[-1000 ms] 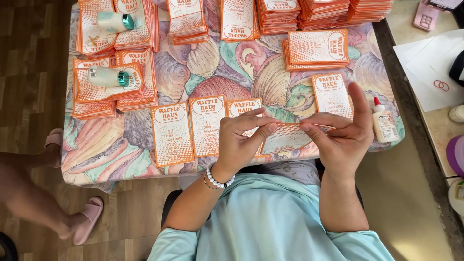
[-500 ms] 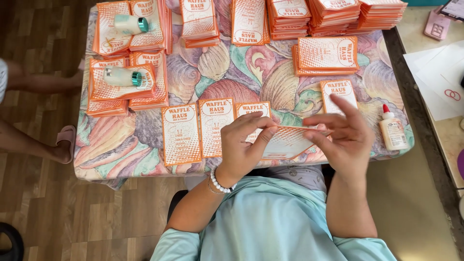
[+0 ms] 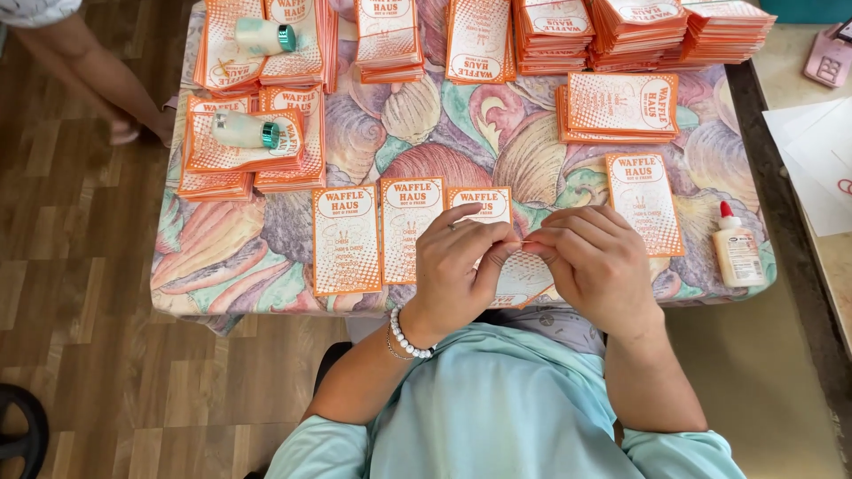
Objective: Applying glue to the edges of paper bags and folding them to complete the assembly.
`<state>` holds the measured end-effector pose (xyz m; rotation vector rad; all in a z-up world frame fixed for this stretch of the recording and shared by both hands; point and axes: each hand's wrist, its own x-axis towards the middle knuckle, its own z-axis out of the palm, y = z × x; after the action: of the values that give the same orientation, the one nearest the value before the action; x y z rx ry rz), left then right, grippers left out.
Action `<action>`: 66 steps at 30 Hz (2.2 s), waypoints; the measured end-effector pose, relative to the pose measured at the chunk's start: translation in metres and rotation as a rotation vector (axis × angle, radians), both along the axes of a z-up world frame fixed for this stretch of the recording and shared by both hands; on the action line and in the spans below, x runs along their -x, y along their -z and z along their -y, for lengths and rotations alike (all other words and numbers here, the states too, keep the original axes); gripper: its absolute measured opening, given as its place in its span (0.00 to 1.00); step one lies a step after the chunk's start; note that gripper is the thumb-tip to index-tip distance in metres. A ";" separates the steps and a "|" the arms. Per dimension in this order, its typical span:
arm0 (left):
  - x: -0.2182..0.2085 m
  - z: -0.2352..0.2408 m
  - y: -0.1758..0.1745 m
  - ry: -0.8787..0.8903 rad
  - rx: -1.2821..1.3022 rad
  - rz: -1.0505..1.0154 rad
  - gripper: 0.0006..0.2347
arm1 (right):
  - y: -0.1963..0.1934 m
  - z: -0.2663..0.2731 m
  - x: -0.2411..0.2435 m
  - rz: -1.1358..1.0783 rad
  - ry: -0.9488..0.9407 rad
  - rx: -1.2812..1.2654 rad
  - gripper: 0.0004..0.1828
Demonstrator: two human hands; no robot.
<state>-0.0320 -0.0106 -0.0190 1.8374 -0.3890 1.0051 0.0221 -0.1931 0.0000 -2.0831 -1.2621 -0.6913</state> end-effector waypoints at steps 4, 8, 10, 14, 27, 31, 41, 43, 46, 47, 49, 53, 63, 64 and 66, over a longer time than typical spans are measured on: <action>0.005 0.003 0.005 0.018 0.027 -0.009 0.01 | -0.013 0.013 0.006 0.031 -0.019 0.046 0.08; 0.013 -0.007 -0.005 0.010 -0.021 -0.046 0.03 | -0.019 0.044 0.010 0.019 0.052 0.158 0.08; 0.016 -0.011 -0.007 0.018 -0.092 -0.088 0.06 | -0.014 0.065 0.012 -0.008 0.074 0.214 0.08; 0.024 -0.023 -0.010 -0.021 0.048 -0.108 0.07 | 0.007 0.103 0.011 -0.228 0.295 -0.071 0.09; 0.034 -0.017 -0.009 0.011 0.113 -0.101 0.05 | 0.021 -0.005 0.042 -0.725 0.054 -0.715 0.50; 0.035 -0.017 -0.009 -0.010 0.100 -0.084 0.06 | 0.025 -0.002 0.040 -0.723 0.055 -0.761 0.49; 0.018 -0.024 0.042 -0.113 0.712 -0.262 0.06 | 0.065 0.072 -0.008 -0.694 0.220 -1.045 0.30; 0.008 -0.021 0.053 -0.113 0.861 -0.214 0.06 | 0.080 0.067 -0.006 -0.782 0.151 -0.927 0.24; -0.008 -0.015 0.072 -0.105 1.070 -0.194 0.03 | 0.110 0.050 -0.004 -0.906 -0.250 -0.776 0.43; -0.012 -0.013 0.078 -0.084 1.150 -0.201 0.03 | 0.116 0.044 -0.001 -0.995 -0.250 -0.829 0.46; -0.017 -0.010 0.092 -0.065 1.228 -0.212 0.03 | 0.123 0.038 0.001 -1.089 -0.248 -0.884 0.51; -0.015 -0.016 0.109 0.283 1.378 -0.187 0.10 | 0.106 0.043 0.000 -0.958 0.075 -0.934 0.36; -0.012 -0.033 0.008 0.166 0.181 -0.476 0.07 | 0.017 0.064 0.013 -0.708 0.283 -0.518 0.37; -0.009 -0.030 0.007 0.166 0.180 -0.473 0.07 | 0.027 0.066 0.010 -0.706 0.283 -0.519 0.37; -0.004 -0.022 0.006 0.122 0.172 -0.431 0.08 | 0.046 0.074 0.007 -0.668 0.120 -0.717 0.42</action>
<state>-0.0276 0.0113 -0.0248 1.7902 -0.1447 0.5208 0.0154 -0.2667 -0.0464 -1.5734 -0.4227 -0.3573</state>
